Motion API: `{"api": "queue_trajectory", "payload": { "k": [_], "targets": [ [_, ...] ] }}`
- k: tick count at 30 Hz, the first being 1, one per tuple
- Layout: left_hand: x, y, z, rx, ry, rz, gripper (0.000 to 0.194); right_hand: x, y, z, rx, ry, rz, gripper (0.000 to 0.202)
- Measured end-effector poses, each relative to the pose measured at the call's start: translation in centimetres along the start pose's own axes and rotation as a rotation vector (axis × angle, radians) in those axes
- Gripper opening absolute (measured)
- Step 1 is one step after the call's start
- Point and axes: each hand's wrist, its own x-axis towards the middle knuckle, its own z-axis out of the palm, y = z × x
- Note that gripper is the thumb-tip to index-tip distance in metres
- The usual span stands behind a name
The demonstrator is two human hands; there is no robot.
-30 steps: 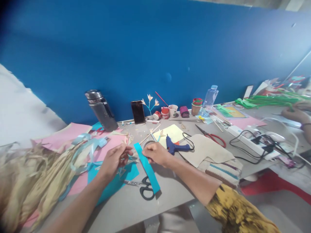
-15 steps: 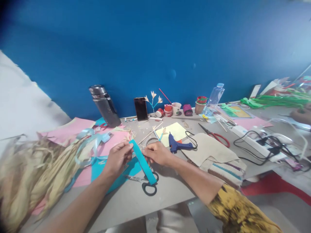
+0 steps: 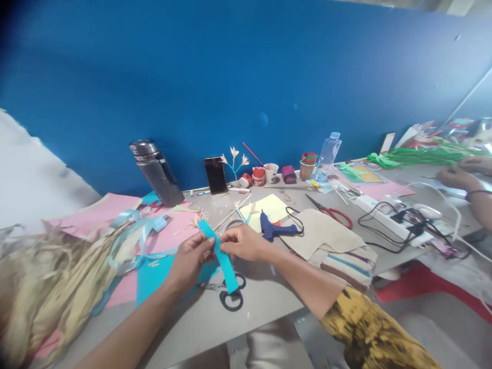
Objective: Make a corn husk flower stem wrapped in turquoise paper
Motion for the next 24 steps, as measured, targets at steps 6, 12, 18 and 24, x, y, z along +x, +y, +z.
{"api": "queue_trajectory", "payload": {
  "k": [6, 12, 18, 24],
  "targets": [
    [0.1, 0.8, -0.7, 0.012, -0.007, -0.083, 0.037, -4.0, -2.8, -6.8, -0.725, 0.305, 0.048, 0.019],
    [0.1, 0.8, -0.8, 0.098, 0.025, -0.077, 0.030, -6.5, 0.0, -8.8, -1.216, 0.154, 0.293, 0.029],
    [0.3, 0.5, -0.9, 0.146, 0.037, -0.070, 0.029, -5.9, 1.4, -8.0, -1.286, 0.176, 0.326, 0.036],
    [0.2, 0.8, -0.9, 0.157, 0.060, -0.083, 0.029, -5.5, 0.9, -8.0, -1.292, 0.144, 0.326, 0.021]
  ]
}}
